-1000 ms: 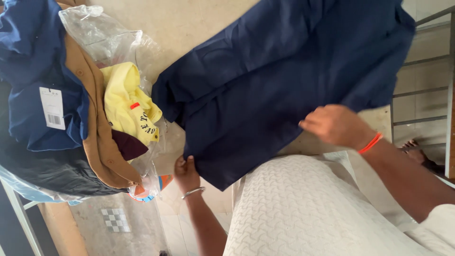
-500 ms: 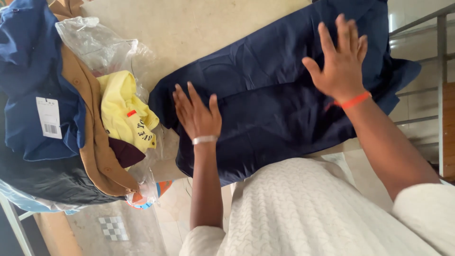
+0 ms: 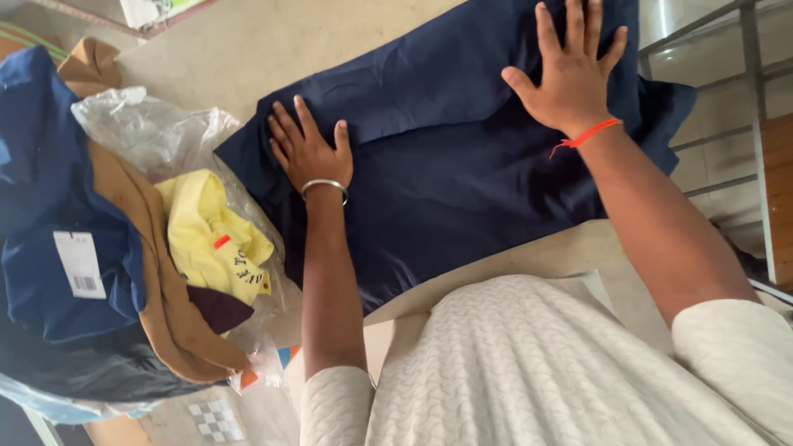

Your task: Folding a dark blue polo shirt on a table.

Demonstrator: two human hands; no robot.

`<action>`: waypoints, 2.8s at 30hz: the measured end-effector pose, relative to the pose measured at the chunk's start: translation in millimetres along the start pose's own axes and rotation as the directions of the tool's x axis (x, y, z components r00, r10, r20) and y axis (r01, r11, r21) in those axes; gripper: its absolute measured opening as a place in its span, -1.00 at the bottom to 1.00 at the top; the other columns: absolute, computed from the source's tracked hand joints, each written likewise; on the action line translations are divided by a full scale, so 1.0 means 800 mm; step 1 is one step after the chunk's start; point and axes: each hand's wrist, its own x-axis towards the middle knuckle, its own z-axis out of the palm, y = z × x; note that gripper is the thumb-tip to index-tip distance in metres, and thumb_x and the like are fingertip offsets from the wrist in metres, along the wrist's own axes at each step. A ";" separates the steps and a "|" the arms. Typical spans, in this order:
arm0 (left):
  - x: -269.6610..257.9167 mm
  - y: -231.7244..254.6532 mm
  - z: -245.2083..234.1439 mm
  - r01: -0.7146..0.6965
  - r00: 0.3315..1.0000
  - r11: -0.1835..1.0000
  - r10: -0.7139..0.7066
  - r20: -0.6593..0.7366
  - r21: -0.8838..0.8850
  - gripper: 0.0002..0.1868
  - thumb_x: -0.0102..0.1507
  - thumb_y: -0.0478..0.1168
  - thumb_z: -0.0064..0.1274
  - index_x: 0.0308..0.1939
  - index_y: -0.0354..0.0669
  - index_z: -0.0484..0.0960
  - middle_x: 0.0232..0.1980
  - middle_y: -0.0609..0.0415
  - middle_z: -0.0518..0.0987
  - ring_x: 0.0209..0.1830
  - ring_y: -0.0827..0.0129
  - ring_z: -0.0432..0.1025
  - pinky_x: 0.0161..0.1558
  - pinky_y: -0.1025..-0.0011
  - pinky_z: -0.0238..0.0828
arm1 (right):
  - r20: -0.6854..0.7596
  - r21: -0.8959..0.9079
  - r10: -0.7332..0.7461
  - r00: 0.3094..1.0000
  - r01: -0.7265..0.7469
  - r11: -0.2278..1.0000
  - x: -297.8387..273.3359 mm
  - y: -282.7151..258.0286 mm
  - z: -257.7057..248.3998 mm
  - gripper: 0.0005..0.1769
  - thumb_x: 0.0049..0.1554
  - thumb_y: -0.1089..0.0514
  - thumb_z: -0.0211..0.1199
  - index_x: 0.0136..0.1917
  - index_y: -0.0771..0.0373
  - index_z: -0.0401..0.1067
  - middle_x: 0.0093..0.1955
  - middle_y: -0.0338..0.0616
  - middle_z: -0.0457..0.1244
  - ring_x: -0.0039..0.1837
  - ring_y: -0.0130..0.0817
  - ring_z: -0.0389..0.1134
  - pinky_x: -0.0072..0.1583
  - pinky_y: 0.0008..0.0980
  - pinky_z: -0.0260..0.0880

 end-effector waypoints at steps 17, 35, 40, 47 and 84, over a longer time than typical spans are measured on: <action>-0.002 -0.007 0.011 -0.017 0.999 1.000 0.017 -0.035 0.005 -0.14 0.40 0.26 -0.06 0.62 -0.11 0.09 0.67 -0.23 -0.05 0.67 -0.14 -0.15 0.56 -0.08 -0.23 | 0.676 0.727 0.204 0.708 -0.597 -0.340 -0.232 0.242 0.068 -0.33 0.36 -0.26 0.08 0.56 0.15 0.17 0.52 -0.17 0.15 0.49 -0.22 0.19 0.54 -0.09 0.14; -0.001 -0.007 0.012 0.014 1.000 1.000 -0.014 -0.020 0.003 -0.12 0.38 0.29 -0.05 0.61 -0.08 0.07 0.67 -0.21 -0.08 0.67 -0.12 -0.18 0.56 -0.07 -0.27 | 0.590 0.466 0.347 0.729 -0.658 0.591 -0.335 0.333 0.021 -0.60 0.22 0.15 0.44 0.06 0.56 0.39 -0.37 0.03 0.23 -0.37 -0.35 0.18 -0.31 -0.26 0.15; -0.002 -0.005 0.004 0.018 1.000 1.000 -0.018 -0.002 -0.014 -0.12 0.37 0.28 -0.05 0.61 -0.07 0.07 0.67 -0.21 -0.09 0.67 -0.10 -0.19 0.57 -0.06 -0.29 | 0.572 0.516 0.381 0.727 -0.680 0.521 -0.345 0.296 -0.050 -0.56 0.17 0.18 0.35 0.23 0.47 0.36 -0.39 -0.12 0.27 -0.40 -0.38 0.31 -0.35 -0.31 0.35; -0.003 -0.003 0.004 0.010 1.000 1.000 -0.010 -0.007 0.006 -0.13 0.38 0.27 -0.05 0.61 -0.08 0.07 0.67 -0.22 -0.07 0.67 -0.12 -0.17 0.56 -0.06 -0.25 | 0.560 0.045 0.330 0.760 -0.426 0.904 -0.392 0.314 -0.048 -0.18 0.00 0.16 0.55 0.50 0.36 0.44 -0.25 0.15 0.34 -0.26 0.01 0.39 -0.21 -0.10 0.45; -0.339 -0.111 -0.096 -0.271 0.870 0.955 0.296 0.394 -0.119 -0.32 0.26 -0.11 0.05 0.48 0.02 0.32 0.61 0.04 0.15 0.62 0.06 -0.01 0.52 0.01 -0.11 | 0.097 -0.019 -0.246 0.964 0.249 0.968 -0.290 0.069 -0.154 -0.55 -0.19 0.28 0.39 0.02 0.13 0.46 0.25 -0.03 0.30 0.33 0.00 0.36 0.36 -0.13 0.41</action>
